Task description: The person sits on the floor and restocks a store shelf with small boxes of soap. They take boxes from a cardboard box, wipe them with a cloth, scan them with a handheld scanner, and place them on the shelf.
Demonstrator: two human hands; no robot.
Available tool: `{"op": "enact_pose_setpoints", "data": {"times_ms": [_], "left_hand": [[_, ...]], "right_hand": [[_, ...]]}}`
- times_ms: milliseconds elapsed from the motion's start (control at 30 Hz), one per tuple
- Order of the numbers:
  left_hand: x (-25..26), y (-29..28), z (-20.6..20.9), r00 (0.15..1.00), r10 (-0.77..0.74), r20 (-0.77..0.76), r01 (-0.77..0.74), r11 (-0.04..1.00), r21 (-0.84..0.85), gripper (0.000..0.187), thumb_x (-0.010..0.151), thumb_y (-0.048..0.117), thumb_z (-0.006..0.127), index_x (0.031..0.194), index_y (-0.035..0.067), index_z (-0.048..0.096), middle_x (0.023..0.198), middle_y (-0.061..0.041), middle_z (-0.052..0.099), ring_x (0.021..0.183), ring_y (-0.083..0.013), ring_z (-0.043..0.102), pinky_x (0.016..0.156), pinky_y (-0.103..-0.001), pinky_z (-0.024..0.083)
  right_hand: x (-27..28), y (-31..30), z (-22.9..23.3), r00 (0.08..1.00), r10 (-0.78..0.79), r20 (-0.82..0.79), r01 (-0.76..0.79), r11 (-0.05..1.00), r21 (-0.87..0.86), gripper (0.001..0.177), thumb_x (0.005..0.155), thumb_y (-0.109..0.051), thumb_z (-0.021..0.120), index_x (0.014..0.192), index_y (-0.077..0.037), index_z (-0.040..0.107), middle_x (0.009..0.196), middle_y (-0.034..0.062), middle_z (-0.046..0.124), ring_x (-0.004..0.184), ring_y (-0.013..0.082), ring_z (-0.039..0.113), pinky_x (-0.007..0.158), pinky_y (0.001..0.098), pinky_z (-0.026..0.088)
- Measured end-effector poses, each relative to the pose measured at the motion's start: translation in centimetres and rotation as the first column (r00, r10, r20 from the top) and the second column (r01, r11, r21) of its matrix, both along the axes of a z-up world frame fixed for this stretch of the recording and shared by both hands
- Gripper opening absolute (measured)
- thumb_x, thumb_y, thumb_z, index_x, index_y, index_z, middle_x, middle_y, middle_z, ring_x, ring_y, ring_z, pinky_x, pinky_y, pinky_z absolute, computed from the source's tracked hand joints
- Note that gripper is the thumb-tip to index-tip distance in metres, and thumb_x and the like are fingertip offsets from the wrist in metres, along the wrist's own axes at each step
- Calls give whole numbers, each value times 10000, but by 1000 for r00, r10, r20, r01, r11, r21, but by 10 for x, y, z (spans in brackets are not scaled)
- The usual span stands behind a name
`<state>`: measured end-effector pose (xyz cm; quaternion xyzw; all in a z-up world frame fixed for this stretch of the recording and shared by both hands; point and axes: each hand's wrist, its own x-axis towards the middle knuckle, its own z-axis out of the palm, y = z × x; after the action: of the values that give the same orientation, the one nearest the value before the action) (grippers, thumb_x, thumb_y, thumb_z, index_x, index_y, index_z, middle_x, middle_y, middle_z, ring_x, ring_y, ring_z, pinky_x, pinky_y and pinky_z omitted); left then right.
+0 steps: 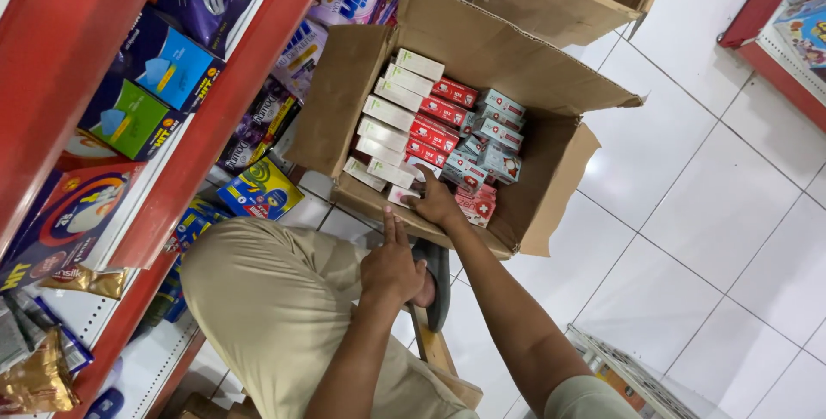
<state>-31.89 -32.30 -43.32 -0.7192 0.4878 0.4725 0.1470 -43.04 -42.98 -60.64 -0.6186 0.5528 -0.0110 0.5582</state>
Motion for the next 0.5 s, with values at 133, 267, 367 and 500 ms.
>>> {"op": "enact_pose_setpoints", "data": {"times_ms": [133,267,367,500], "left_hand": [[1,1,-1,1000,1,3,-1,1000,-13,1006,911,451,682,1613,31,96,1724,-92,-119,1101,-349,682,903,-446,566],[2,-1,4,1000,6,-2,-6,1000,1,1006,910,445,680,1622,46,91,1731,-83,-125,1114,-357,680,906,-448,573],[2,0,0,1000,21,-6,-21,1000,-1,1008,905,445,685,1619,49,96,1729,-84,-126,1119,-360,676,911,-450,569],[1,-1,0,1000,12,4,-12,1000,-12,1007,911,451,682,1616,35,95,1725,-100,-131,1133,-364,665,905,-451,571]], "right_hand": [[-29,-3,-60,931,-177,320,110,970,218,836,837,-78,791,1551,-112,358,1258,193,665,1120,279,680,920,385,578],[-95,-21,-101,810,-467,354,433,884,175,425,901,73,587,1316,-15,570,1126,120,714,902,211,717,702,324,612],[-126,-28,-74,850,-446,282,451,891,51,290,961,60,538,1227,-6,633,1055,114,739,887,178,714,681,293,584],[-145,-25,-69,926,-222,306,279,947,-157,260,941,59,570,1176,-3,664,1035,107,746,958,142,714,800,270,594]]}}
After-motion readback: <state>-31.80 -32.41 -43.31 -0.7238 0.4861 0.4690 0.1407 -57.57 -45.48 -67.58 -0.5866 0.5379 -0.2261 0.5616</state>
